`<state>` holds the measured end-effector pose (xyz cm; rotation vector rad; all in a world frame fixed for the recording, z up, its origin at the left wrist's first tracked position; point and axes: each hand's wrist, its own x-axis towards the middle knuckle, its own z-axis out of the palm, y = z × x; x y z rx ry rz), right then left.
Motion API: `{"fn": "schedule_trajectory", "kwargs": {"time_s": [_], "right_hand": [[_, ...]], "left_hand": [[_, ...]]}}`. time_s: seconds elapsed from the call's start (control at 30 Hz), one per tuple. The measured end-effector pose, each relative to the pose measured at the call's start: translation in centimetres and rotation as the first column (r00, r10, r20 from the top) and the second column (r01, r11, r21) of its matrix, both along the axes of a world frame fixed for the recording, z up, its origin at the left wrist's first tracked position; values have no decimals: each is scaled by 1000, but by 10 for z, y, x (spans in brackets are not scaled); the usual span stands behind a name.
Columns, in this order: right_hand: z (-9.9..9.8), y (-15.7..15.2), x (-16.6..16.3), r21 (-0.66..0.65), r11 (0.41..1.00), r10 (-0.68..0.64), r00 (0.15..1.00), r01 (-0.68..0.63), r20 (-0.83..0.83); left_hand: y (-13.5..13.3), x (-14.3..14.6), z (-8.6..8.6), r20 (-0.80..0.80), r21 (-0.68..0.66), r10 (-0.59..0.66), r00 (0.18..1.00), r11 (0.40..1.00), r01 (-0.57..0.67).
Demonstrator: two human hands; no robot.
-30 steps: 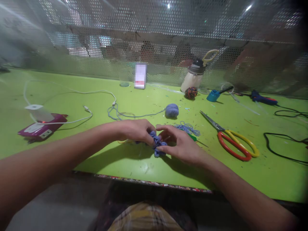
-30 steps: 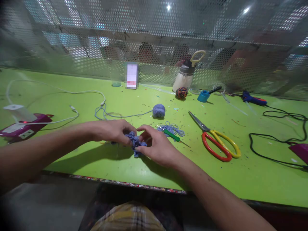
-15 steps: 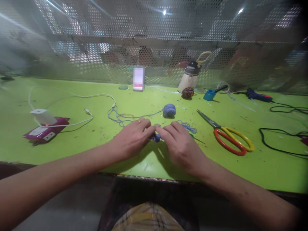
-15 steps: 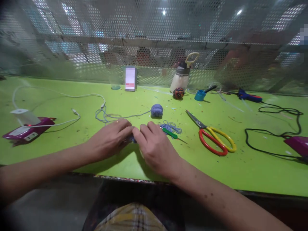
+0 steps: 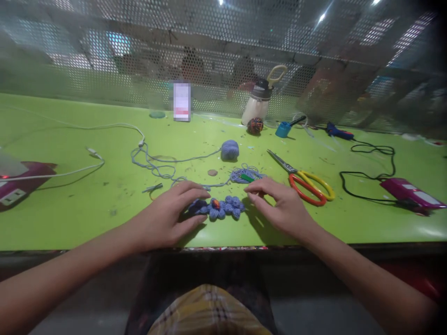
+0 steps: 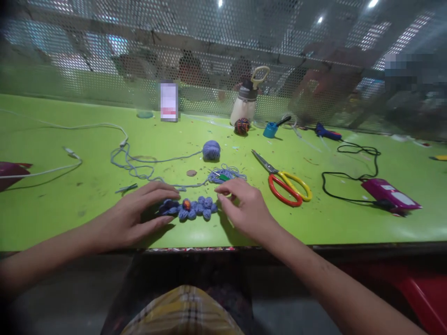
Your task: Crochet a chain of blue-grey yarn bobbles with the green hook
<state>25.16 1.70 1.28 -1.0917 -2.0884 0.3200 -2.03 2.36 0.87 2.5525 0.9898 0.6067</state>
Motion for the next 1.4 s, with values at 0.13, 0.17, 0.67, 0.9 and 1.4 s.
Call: {"fn": "schedule_trajectory", "kwargs": {"time_s": [0.13, 0.17, 0.67, 0.9, 1.4], "right_hand": [[0, 14, -10, -95, 991, 103, 991, -95, 81], [0, 15, -13, -103, 985, 152, 981, -140, 123], [4, 8, -17, -198, 949, 282, 940, -243, 194], [3, -1, -21, -216, 957, 242, 940, -192, 239], [4, 0, -20, -232, 956, 236, 939, -178, 251]], "left_hand": [[1, 3, 2, 15, 33, -98, 995, 995, 97], [2, 4, 1, 5, 41, -118, 993, 992, 117], [4, 21, 12, 102, -180, -17, 995, 983, 35], [9, 35, 12, -68, -208, -21, 997, 978, 7], [2, 30, 3, 17, -233, 44, 999, 972, -39]]}}
